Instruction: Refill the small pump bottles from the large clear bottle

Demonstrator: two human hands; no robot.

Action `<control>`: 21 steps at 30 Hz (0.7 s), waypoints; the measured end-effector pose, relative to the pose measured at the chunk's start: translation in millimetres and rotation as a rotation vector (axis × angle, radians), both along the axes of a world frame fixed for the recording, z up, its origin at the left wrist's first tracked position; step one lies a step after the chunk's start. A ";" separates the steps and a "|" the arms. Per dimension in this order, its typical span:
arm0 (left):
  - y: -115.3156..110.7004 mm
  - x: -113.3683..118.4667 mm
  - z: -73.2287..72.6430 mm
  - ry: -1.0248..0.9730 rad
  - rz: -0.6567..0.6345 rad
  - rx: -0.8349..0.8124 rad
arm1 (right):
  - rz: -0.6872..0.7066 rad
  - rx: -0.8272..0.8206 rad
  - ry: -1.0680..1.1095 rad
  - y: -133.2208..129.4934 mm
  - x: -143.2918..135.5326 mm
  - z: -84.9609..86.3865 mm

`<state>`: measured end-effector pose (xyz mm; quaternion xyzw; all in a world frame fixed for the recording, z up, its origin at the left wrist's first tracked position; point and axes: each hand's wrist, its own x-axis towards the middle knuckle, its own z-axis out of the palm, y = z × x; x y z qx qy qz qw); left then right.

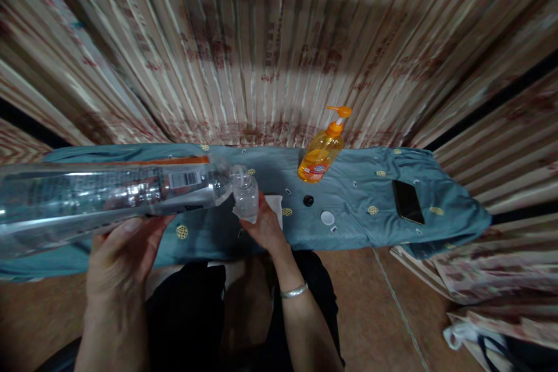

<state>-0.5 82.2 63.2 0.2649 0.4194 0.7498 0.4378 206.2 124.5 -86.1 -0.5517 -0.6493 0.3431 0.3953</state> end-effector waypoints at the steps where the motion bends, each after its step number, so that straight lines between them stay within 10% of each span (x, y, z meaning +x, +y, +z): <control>1: 0.6 -1.7 -0.9 0.005 -0.013 0.005 | 0.003 0.004 0.001 0.1 0.2 -0.4; 21: 1.5 -1.3 1.4 -0.043 -0.079 0.064 | 0.018 0.026 -0.023 3.5 3.0 0.7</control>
